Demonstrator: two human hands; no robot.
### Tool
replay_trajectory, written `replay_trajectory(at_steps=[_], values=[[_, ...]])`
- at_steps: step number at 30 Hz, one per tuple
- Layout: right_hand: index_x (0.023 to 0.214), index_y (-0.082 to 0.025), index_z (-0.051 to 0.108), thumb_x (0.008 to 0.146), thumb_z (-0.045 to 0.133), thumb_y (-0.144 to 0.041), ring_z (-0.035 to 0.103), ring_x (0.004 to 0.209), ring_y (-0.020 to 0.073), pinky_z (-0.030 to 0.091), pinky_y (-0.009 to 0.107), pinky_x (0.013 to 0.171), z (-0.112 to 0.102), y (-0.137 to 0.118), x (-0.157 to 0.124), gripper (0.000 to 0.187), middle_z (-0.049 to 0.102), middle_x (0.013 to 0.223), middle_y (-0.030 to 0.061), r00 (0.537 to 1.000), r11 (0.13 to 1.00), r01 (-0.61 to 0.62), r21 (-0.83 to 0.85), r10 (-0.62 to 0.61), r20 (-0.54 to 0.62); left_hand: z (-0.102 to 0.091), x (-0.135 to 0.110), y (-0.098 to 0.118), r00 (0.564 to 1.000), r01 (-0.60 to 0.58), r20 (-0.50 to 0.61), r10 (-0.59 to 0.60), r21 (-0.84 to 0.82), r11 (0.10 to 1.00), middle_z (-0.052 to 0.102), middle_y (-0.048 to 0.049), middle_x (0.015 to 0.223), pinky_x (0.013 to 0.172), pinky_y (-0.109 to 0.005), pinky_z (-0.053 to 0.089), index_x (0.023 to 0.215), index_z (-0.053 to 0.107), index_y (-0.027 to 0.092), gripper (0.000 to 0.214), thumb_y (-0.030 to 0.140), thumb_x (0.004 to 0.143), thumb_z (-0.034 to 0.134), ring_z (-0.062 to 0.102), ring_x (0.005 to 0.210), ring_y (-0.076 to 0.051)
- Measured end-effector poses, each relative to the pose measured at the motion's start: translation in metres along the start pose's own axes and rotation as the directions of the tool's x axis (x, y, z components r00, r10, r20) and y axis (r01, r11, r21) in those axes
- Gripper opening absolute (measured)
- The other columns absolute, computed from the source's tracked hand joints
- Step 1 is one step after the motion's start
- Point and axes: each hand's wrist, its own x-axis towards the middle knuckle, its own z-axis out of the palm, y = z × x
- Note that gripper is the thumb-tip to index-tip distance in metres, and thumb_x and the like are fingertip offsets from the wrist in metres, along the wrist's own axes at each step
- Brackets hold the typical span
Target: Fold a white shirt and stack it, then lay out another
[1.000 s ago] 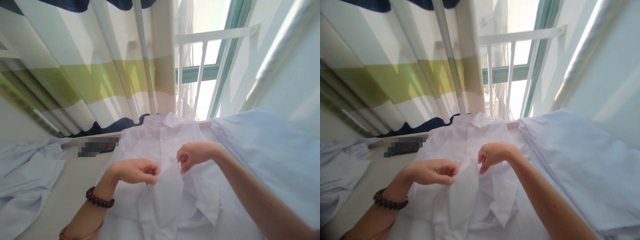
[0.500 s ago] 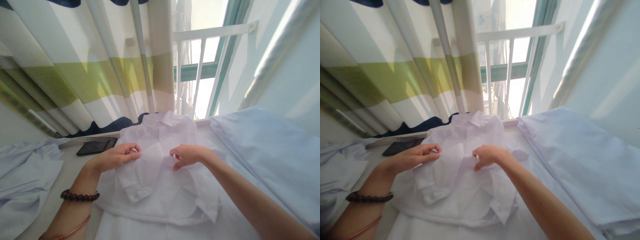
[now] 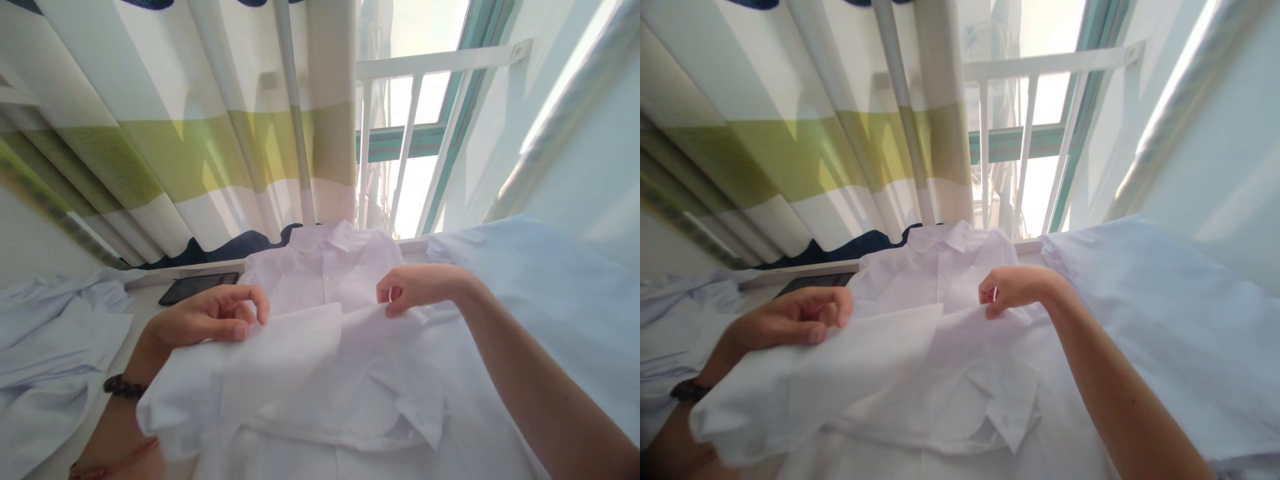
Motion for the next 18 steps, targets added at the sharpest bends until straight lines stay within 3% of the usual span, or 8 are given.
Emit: replay_trajectory(at_steps=[2,5,9,14,18], values=[[0.093,-0.023,0.07,0.071,0.07,-0.039,0.065,0.085,0.0235,0.045,0.03,0.067,-0.006,0.005,-0.007,0.027,0.071,0.093,0.0046,0.999,0.999,-0.036,0.041,0.034,0.036,0.006,0.002,0.005,0.999,0.008,0.045,-0.008,0.007,1.0,0.055,0.0029,0.057,0.044,-0.021,0.035,0.093,0.059,0.021,0.047,0.058,0.067,0.071,0.047,0.046,-0.01],[0.098,-0.023,0.07,0.07,0.072,-0.048,0.065,0.091,0.0245,0.048,0.03,0.072,-0.006,0.004,-0.008,0.037,0.072,0.099,0.0057,0.998,0.995,-0.015,0.095,0.01,0.054,0.017,0.018,0.008,0.99,0.046,0.129,-0.053,0.056,0.997,0.07,-0.0052,0.081,0.06,-0.029,0.051,0.114,0.053,0.021,0.055,0.062,0.078,0.059,0.066,0.07,-0.02],[0.097,-0.025,0.072,0.073,0.069,-0.052,0.066,0.088,0.0243,0.048,0.031,0.071,0.01,-0.012,0.004,0.036,0.072,0.1,0.0053,0.999,0.993,0.038,0.115,-0.042,0.032,0.025,0.038,0.004,0.993,0.095,0.053,-0.11,0.228,0.969,0.071,-0.007,0.098,0.08,-0.032,0.051,0.117,0.051,0.021,0.048,0.058,0.086,0.052,0.068,0.09,-0.021],[0.096,-0.025,0.071,0.068,0.071,-0.054,0.064,0.084,0.0227,0.045,0.03,0.065,0.028,-0.034,0.022,0.04,0.071,0.101,0.0028,0.993,1.0,0.012,-0.01,-0.011,0.119,0.038,0.048,0.001,0.986,0.12,0.052,-0.157,0.427,0.896,0.07,-0.0066,0.093,0.071,-0.028,0.05,0.1,0.06,0.019,0.046,0.061,0.083,0.052,0.066,0.085,-0.02],[0.092,-0.023,0.071,0.069,0.073,-0.041,0.063,0.079,0.0198,0.042,0.027,0.061,0.032,-0.037,0.027,0.03,0.071,0.092,0.0013,0.985,0.998,0.037,-0.052,-0.028,0.169,0.065,0.058,0.008,0.985,0.056,0.125,-0.116,0.406,0.912,0.07,-0.0043,0.085,0.065,-0.026,0.048,0.093,0.061,0.019,0.046,0.062,0.077,0.06,0.065,0.077,-0.018]])
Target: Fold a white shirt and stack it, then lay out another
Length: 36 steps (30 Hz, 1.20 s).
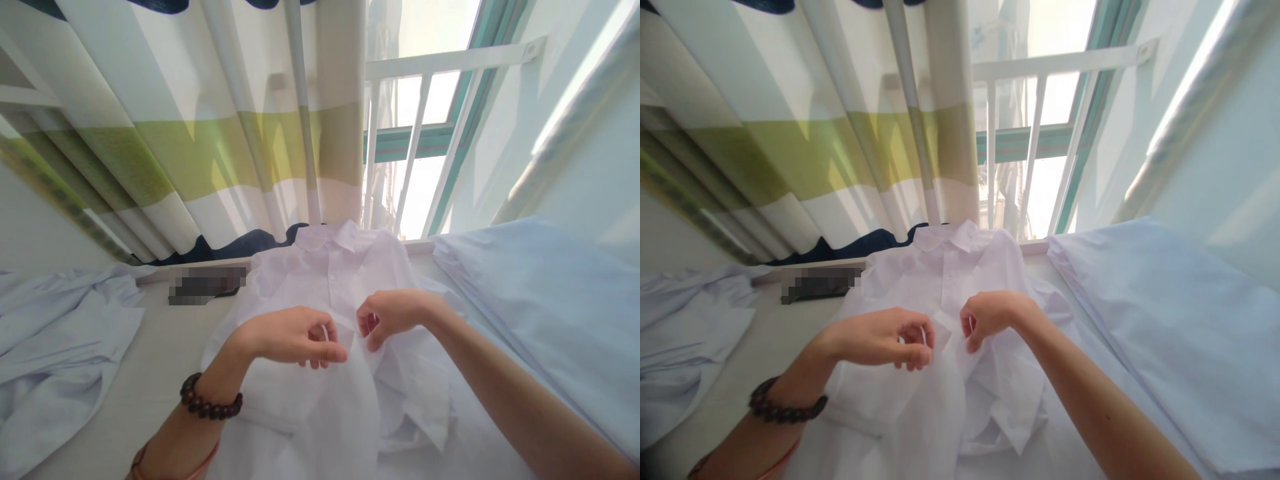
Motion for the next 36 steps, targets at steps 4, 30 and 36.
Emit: replay_trajectory(at_steps=[4,30,36], values=[[0.084,-0.022,0.072,0.072,0.068,-0.029,0.062,0.074,0.0178,0.042,0.027,0.062,-0.003,0.008,-0.006,0.014,0.07,0.083,0.0009,0.998,0.998,0.052,0.047,-0.05,-0.035,0.014,0.008,0.009,0.992,-0.12,-0.026,0.122,0.047,0.992,0.064,0.0012,0.07,0.057,-0.023,0.042,0.075,0.057,0.019,0.029,0.046,0.073,0.07,0.059,0.066,-0.014],[0.124,-0.026,0.054,0.088,0.051,-0.039,0.056,0.108,0.0313,0.04,0.041,0.095,0.051,-0.032,0.048,0.038,0.063,0.109,0.0097,0.902,0.979,0.193,0.058,-0.154,-0.404,-0.073,-0.043,-0.117,0.543,0.514,-0.778,-0.316,0.011,0.858,0.05,-0.0297,0.131,0.096,-0.044,0.039,0.133,0.04,0.002,0.076,0.055,0.082,0.055,0.052,0.117,-0.039],[0.084,-0.022,0.055,0.079,0.052,-0.021,0.056,0.092,0.0235,0.043,0.034,0.081,0.042,-0.032,0.039,0.006,0.06,0.099,0.0065,0.899,0.973,0.225,0.047,-0.188,-0.396,-0.078,-0.043,-0.125,0.566,0.419,-0.761,-0.319,-0.068,0.905,0.069,-0.0086,0.097,0.072,-0.029,0.048,0.132,0.042,0.012,0.054,0.029,0.081,0.054,0.064,0.088,-0.022]])
